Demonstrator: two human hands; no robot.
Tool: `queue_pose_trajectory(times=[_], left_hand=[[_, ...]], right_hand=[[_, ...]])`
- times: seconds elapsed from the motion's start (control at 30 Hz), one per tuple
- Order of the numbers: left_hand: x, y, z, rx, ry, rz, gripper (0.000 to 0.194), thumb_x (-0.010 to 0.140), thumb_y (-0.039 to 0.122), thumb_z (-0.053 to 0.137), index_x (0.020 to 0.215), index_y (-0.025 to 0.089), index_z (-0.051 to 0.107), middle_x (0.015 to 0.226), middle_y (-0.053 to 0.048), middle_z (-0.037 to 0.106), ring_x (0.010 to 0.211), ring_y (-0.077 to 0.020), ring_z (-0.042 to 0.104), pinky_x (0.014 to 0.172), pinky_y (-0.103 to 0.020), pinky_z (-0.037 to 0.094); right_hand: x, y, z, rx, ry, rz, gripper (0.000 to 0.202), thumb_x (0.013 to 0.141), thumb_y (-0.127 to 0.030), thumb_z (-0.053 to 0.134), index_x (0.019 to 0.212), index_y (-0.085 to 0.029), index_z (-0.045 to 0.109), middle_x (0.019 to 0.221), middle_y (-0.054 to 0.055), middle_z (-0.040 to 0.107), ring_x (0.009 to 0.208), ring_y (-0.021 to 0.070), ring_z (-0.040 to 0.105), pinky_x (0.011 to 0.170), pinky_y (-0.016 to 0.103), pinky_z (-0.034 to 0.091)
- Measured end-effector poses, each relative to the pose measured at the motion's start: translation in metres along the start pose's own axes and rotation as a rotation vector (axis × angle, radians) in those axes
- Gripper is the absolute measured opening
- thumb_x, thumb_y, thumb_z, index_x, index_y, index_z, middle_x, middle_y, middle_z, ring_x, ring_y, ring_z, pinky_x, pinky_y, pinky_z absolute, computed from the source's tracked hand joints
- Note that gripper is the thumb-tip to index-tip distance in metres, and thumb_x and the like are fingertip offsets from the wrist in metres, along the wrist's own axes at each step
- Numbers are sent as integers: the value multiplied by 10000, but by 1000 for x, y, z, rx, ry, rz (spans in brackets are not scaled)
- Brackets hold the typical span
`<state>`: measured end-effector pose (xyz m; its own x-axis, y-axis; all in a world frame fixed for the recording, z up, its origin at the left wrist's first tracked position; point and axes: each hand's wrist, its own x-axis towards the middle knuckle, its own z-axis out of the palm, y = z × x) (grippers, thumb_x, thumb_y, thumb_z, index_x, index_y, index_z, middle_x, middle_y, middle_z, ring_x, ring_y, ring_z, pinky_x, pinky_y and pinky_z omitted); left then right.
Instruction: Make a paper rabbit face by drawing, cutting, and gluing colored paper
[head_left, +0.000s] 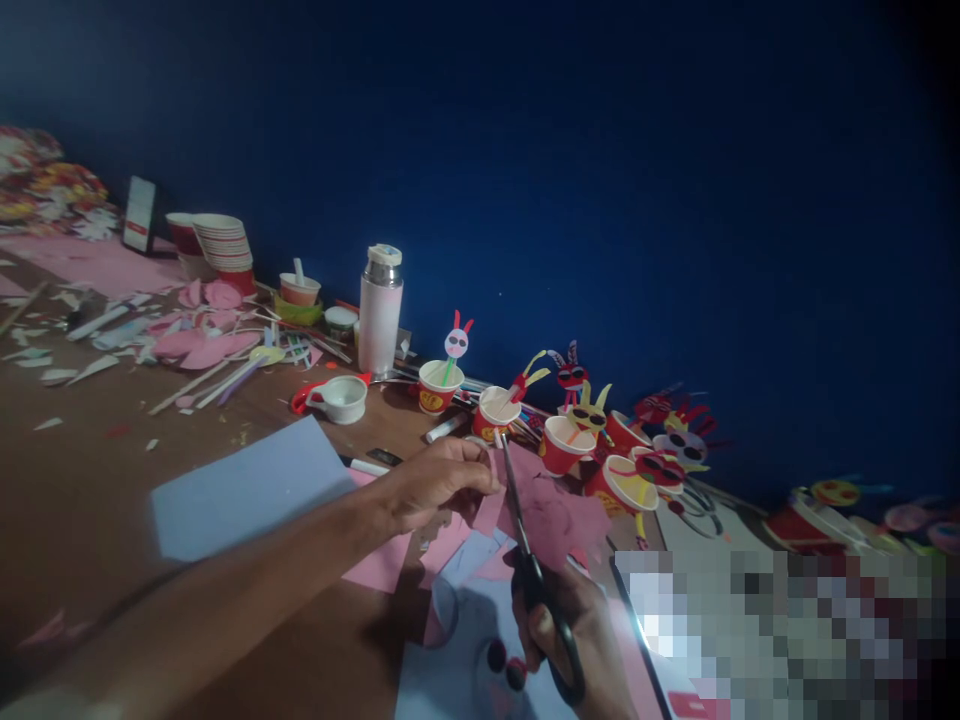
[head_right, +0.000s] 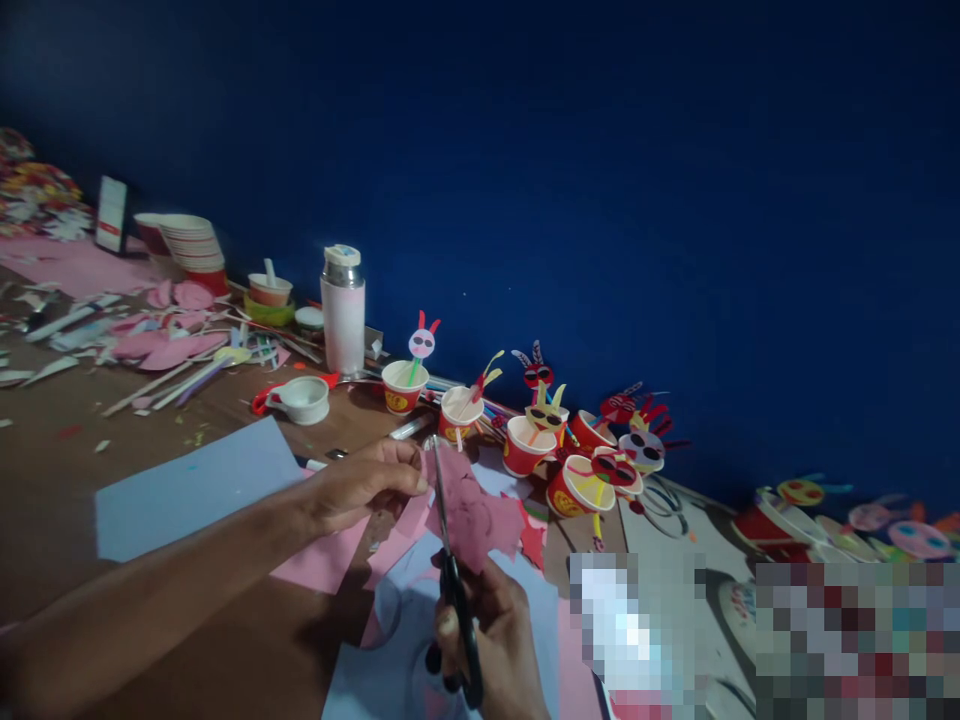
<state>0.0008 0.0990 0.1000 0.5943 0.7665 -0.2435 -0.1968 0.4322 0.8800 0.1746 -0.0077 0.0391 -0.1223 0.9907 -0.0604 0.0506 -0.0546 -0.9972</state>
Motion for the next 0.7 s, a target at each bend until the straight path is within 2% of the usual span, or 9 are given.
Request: queue_pose_trajectory(times=[0.1, 0.27, 0.43, 0.7], left_hand=[[2, -1, -2, 1, -5, -12, 116, 535, 165, 643, 536, 136, 531, 444, 50, 522, 376, -54, 460, 384, -164, 347], [6, -2, -6, 21, -18, -22, 85, 519, 156, 629, 545, 123, 555, 443, 38, 529, 359, -56, 447, 362, -165, 317], [6, -2, -9, 40, -33, -22, 78, 509, 148, 623, 538, 125, 554, 432, 45, 514, 356, -53, 438, 360, -163, 322], [6, -3, -8, 86, -72, -50, 52, 499, 133, 606, 532, 112, 572, 423, 41, 503, 352, -48, 423, 354, -158, 319]], right_hand=[[-1, 1, -1, -15, -20, -11, 547, 673, -583, 616, 981, -131, 603, 533, -27, 520, 325, 58, 422, 310, 176, 372], [-2, -5, 2, -36, 64, -2, 496, 636, -570, 652, 883, -140, 630, 483, -37, 515, 299, 61, 417, 293, 177, 371], [-2, -13, 1, -45, 81, 46, 472, 594, -581, 673, 772, -148, 619, 464, -38, 515, 293, 59, 410, 296, 182, 377], [-2, -19, -9, -97, 8, 78, 474, 543, -611, 683, 651, -161, 579, 404, -40, 491, 322, 79, 419, 336, 198, 403]])
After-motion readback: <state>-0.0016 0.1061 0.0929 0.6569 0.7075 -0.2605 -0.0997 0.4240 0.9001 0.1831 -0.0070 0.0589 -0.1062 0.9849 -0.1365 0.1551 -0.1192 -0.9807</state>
